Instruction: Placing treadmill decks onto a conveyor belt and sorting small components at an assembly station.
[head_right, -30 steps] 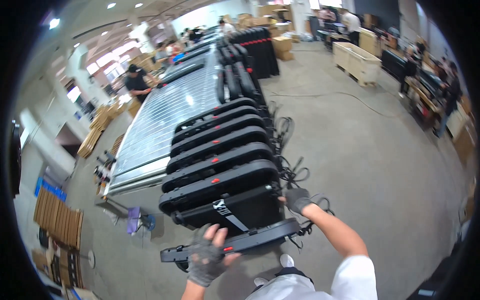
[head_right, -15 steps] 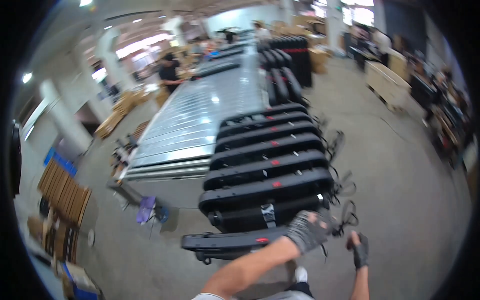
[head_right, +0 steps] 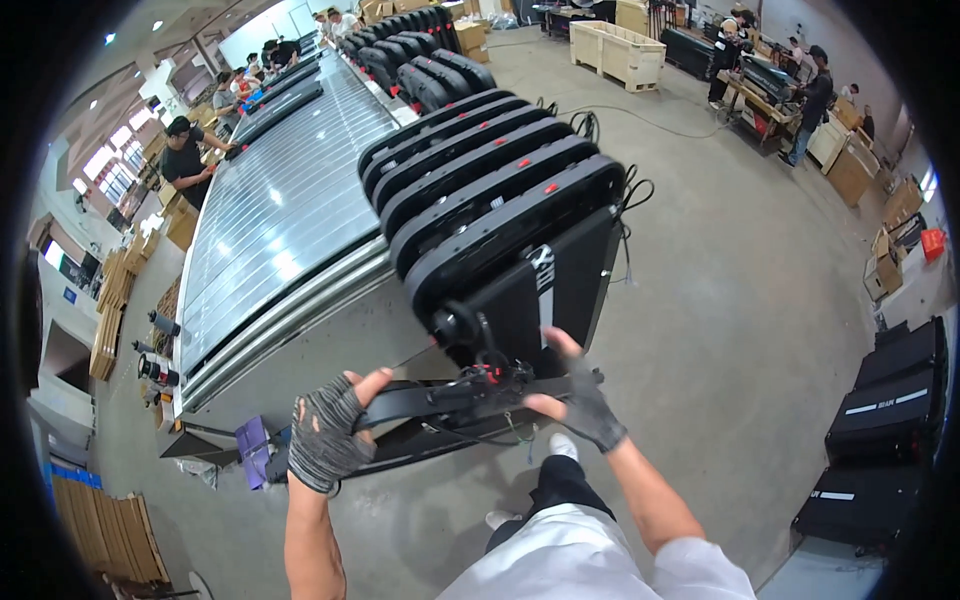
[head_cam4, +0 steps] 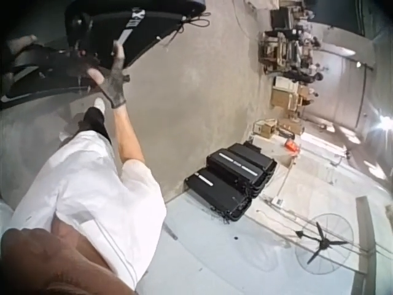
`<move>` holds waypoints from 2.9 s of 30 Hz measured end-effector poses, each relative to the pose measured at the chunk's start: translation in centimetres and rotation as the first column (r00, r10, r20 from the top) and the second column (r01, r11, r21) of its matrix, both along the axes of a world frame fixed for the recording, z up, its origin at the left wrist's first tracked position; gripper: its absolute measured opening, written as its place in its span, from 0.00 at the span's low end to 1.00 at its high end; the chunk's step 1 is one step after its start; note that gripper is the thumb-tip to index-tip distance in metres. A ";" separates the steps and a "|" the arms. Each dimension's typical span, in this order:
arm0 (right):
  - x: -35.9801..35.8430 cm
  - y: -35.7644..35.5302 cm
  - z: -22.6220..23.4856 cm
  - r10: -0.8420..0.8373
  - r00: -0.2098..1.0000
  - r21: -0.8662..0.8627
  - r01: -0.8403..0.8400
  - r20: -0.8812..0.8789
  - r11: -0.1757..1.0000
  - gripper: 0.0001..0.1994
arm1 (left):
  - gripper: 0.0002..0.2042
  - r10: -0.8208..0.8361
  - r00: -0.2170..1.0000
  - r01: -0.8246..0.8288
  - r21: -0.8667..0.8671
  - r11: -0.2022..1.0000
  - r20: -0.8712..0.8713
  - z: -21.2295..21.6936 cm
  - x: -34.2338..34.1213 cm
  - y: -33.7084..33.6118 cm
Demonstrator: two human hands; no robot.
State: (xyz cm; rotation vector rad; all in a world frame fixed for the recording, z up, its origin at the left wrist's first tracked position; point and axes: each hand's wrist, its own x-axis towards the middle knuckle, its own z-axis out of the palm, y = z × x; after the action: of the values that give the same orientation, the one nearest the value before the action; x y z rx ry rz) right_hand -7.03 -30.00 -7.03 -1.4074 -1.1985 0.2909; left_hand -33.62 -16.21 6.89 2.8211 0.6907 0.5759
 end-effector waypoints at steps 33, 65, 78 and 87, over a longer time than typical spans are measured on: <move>-17.1 15.1 -37.8 0.672 0.685 -0.944 0.073 0.281 0.321 0.16 | 0.14 0.366 0.815 -0.405 0.009 0.914 -0.449 -25.7 -50.6 27.7; -36.6 96.5 5.0 0.583 0.529 -0.711 0.055 0.616 0.701 0.34 | 0.16 0.884 0.463 -0.835 0.299 0.462 -0.071 -13.4 -74.0 90.6; -34.5 59.6 -16.9 -0.196 0.663 -0.680 -0.628 -0.722 0.379 0.29 | 0.27 0.751 0.489 -0.087 -0.881 -0.465 -0.444 -36.4 -54.9 52.6; -35.6 62.4 -25.7 -0.436 -0.035 -0.387 -0.403 -0.899 0.829 0.52 | 0.27 0.926 0.029 0.312 -0.877 -0.366 -0.377 -36.7 -51.0 60.4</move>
State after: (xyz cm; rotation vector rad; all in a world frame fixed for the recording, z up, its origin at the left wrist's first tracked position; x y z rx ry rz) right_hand -42.59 32.38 -32.70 -1.1067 0.3429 1.5425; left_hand -84.62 44.17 -29.82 0.0375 1.4422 0.9161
